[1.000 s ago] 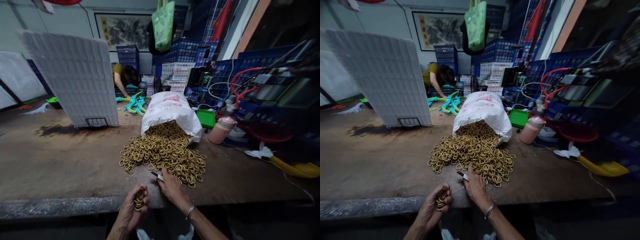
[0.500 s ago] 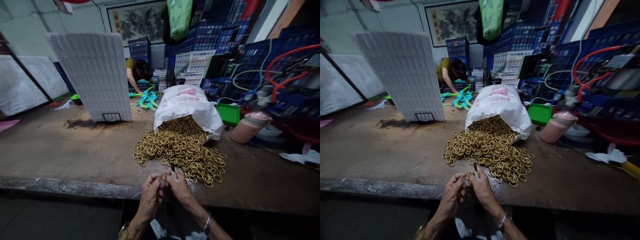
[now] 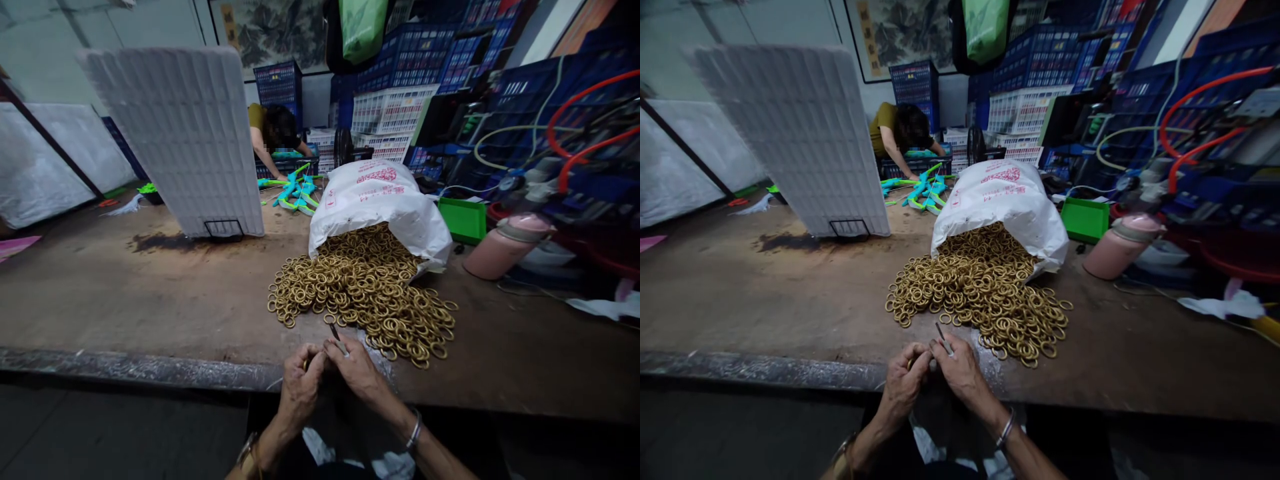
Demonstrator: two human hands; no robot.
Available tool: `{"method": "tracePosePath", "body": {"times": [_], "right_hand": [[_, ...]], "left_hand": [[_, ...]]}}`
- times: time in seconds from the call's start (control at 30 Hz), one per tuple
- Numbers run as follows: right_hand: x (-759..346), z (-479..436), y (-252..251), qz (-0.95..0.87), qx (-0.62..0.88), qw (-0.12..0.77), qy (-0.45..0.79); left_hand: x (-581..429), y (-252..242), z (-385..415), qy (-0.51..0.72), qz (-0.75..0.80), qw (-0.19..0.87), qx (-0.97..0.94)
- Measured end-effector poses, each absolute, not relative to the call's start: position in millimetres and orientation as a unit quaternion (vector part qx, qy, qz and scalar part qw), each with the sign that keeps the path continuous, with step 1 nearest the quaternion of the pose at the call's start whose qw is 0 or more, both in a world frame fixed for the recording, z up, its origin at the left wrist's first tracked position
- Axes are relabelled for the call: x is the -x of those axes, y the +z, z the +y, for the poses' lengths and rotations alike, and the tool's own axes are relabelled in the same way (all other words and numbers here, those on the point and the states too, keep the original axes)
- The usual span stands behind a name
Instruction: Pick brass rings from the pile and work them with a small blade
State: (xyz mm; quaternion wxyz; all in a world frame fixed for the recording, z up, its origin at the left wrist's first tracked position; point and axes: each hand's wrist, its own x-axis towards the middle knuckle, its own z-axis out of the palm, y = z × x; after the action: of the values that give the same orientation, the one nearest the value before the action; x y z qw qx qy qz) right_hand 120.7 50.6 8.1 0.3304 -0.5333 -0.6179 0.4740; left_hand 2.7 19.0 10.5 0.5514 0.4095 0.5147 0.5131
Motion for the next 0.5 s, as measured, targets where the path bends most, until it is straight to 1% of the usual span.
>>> {"method": "tracePosePath", "body": {"times": [0.17,0.33,0.5], "right_hand": [[-119,50,3,-0.584,0.540,0.335,0.505],[-119,49,-3,-0.556,0.526,0.328,0.554],[-119,47,-9,-0.528,0.511,0.334,0.590]], "left_hand": [[-2,7,18,0.456,0.504,0.670,-0.299],[1,2,16,0.470,0.458,0.695,-0.295],[2,2,15,0.470,0.447,0.700,-0.298]]}}
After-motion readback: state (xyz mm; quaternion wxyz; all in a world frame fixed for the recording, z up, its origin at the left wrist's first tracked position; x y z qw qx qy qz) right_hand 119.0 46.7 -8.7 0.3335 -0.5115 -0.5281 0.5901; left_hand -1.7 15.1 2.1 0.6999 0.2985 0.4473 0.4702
